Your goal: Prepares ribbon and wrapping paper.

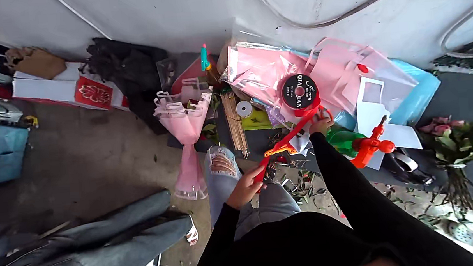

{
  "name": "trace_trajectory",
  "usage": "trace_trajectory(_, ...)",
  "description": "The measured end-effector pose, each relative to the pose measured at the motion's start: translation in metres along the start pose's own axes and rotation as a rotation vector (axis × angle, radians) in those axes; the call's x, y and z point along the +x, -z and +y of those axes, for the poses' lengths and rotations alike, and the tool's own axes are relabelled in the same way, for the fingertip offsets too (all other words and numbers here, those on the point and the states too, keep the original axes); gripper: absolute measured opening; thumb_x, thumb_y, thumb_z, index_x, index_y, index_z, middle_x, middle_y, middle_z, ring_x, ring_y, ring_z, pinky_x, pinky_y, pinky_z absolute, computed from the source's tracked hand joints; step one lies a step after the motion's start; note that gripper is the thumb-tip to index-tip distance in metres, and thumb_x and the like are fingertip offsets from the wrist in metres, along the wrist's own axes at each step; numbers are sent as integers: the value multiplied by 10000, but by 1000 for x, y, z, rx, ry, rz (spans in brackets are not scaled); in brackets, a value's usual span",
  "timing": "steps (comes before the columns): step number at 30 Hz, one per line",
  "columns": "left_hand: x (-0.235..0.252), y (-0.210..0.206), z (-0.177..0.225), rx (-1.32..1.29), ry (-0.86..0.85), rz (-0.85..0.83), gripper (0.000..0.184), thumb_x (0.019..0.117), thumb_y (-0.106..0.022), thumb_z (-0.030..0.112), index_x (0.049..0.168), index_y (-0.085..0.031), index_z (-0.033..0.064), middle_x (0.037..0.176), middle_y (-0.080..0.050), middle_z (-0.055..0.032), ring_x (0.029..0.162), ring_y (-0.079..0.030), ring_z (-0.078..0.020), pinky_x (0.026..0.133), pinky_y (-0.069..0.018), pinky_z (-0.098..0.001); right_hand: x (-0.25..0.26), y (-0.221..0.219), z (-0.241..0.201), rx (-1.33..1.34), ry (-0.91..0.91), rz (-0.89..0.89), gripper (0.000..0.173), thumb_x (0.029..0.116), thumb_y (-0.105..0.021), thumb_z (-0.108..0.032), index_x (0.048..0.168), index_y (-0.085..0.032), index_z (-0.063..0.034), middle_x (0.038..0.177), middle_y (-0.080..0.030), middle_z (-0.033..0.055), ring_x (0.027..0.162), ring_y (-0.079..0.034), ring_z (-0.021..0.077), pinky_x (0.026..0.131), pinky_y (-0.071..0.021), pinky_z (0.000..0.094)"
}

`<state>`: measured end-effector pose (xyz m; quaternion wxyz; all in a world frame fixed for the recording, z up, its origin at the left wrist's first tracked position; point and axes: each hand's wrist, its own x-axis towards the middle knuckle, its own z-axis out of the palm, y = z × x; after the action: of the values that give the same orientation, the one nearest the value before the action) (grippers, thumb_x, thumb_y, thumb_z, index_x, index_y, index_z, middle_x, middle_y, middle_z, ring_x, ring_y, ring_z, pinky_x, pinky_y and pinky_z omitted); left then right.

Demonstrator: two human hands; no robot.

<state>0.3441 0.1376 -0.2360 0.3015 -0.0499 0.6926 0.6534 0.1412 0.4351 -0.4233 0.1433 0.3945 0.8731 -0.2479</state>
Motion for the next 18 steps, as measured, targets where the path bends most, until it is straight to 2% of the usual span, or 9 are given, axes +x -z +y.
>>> trace_trajectory(3, 1, -3, 19, -40, -183, 9, 767, 885, -609, -35, 1568, -262, -70, 1624, -234, -272, 1131, -669, -245, 867, -608, -356, 6, 13, -5, -62, 66, -97, 706, 980, -656, -184, 1534, -315, 90, 1572, -344, 326, 1439, -420, 435, 1147, -404, 532)
trace_trajectory(5, 6, 2, 29, -52, -145, 57, 840, 889, -621, -30, 1600, -174, -17, 1575, -340, -243, 1005, -722, -194, 834, -629, -346, 6, 20, -5, -77, 128, -205, 646, 992, -658, -327, 1448, -478, 95, 1486, -463, 342, 1402, -456, 461, 1152, -374, 587)
trace_trajectory(7, 23, 13, 31, -60, -60, 141, 749, 902, -620, -70, 1566, -279, -16, 1447, -529, -226, 986, -735, -225, 862, -627, -372, -9, 36, -13, 98, 67, -364, 562, 1009, -644, -301, 1377, -544, 112, 1387, -563, 322, 1313, -547, 414, 1116, -414, 551)
trace_trajectory(8, 35, 19, 26, -52, -21, 175, 745, 904, -627, -84, 1557, -276, -23, 1371, -600, -229, 1006, -736, -254, 882, -622, -393, -20, 41, -14, 284, -12, -434, 472, 1020, -629, -242, 1341, -562, 97, 1274, -619, 275, 1144, -609, 338, 1003, -482, 481)
trace_trajectory(10, 63, 25, 19, 9, 76, 192, 787, 920, -615, -83, 1576, -181, -41, 1285, -653, -248, 1033, -734, -287, 922, -605, -412, -46, 53, -9, 678, -125, -592, 284, 1069, -489, -287, 1187, -579, -45, 874, -592, 53, 670, -535, 115, 618, -479, 278)
trace_trajectory(13, 96, 10, 15, 51, 149, 77, 837, 958, -611, -36, 1595, -68, -60, 1283, -657, -251, 1041, -732, -287, 943, -600, -409, -96, 68, 21, 1126, -122, -849, 357, 1122, -275, -320, 1005, -526, -94, 730, -597, -6, 519, -513, 61, 485, -452, 208)
trace_trajectory(14, 104, 3, 14, 95, 135, 21, 799, 970, -605, -14, 1589, -103, -71, 1263, -665, -246, 1014, -735, -281, 919, -607, -413, -117, 72, 34, 1133, -79, -883, 371, 1123, -245, -273, 1047, -541, -64, 782, -637, 16, 546, -542, 66, 509, -476, 211)
trace_trajectory(16, 118, -7, 16, 296, 44, -119, 555, 988, -591, 26, 1494, -388, -76, 1200, -690, -221, 995, -734, -279, 902, -609, -434, -157, 81, 42, 970, -21, -952, 349, 1117, -289, -228, 1199, -567, -33, 920, -724, 62, 623, -616, 95, 547, -503, 244)
trace_trajectory(18, 129, -7, 25, 558, -74, -301, 404, 986, -594, 46, 1387, -579, 4, 1237, -690, -203, 1110, -690, -310, 1006, -531, -488, -180, 74, 36, 887, -3, -1010, 327, 1107, -374, -235, 1311, -539, -40, 1006, -732, 91, 743, -684, 162, 585, -532, 306)
